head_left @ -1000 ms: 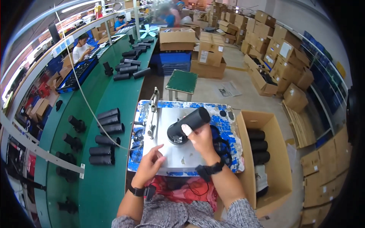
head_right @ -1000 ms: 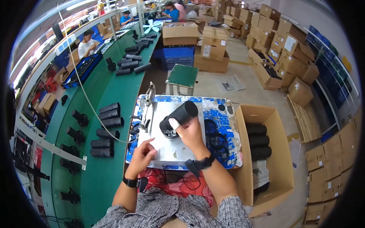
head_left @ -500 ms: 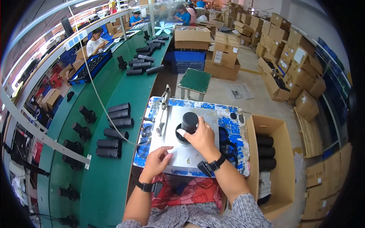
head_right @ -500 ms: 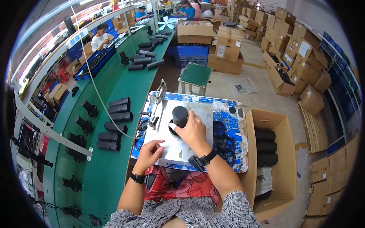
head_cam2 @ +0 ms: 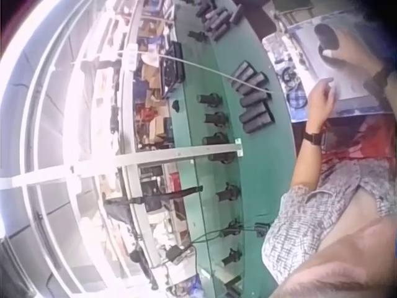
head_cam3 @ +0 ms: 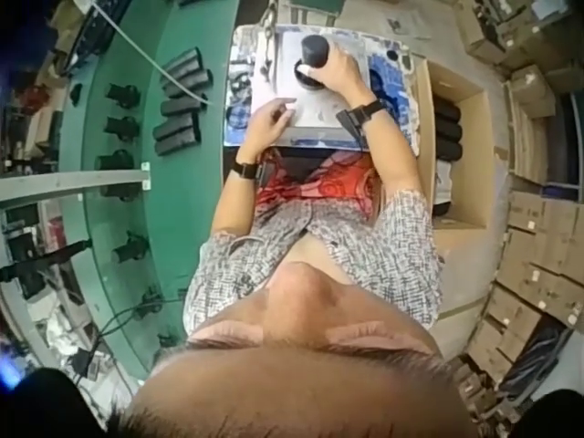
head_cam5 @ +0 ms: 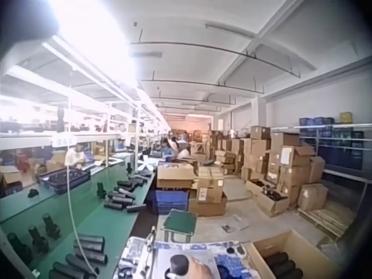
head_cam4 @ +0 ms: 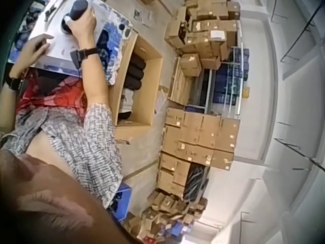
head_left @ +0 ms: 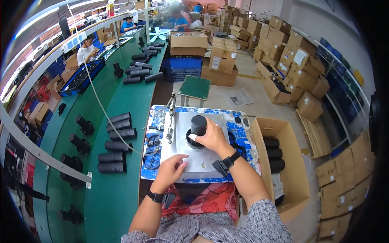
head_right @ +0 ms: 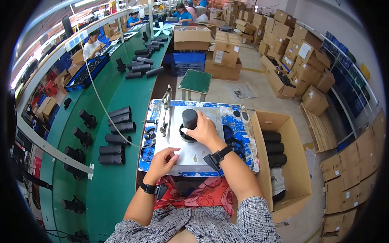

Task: The person assembles fan components by picking up a plastic ring and a cylindrical housing, fitting them together, and pressing them into a metal jig. After each assembly, the person removes the completed unit from the jig and places it into a cardboard box.

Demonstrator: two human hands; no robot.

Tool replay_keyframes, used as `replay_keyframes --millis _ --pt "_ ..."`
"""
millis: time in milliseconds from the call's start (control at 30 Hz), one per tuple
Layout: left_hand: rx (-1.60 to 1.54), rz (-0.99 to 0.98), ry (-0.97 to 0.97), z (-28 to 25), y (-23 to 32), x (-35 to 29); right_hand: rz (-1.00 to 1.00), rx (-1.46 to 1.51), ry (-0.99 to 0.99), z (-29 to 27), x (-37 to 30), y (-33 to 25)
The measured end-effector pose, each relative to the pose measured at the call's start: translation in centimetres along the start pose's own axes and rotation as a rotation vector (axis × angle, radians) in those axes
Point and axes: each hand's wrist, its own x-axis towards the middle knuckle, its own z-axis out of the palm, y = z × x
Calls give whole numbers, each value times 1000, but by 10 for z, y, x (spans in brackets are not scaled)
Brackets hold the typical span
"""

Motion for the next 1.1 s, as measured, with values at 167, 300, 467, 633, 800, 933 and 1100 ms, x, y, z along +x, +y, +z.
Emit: replay_keyframes --millis 167,300,467,633,800,933,1100 --pt "15 40 5 -1 1 -1 -121 113 -141 -13 6 12" --pt "-89 -16 -8 -6 1 -3 -75 171 -67 -5 -2 14" --pt "-117 168 167 -30 -10 3 61 80 99 13 -15 -6" --pt "237 99 361 -65 -50 64 -73 221 39 1 -9 25" --pt "533 36 298 -85 -164 101 20 78 65 17 -18 -1" --pt "471 -214 3 -79 -157 134 35 46 153 14 -23 6" --pt "448 -250 23 -82 -152 133 17 18 193 18 -22 10"
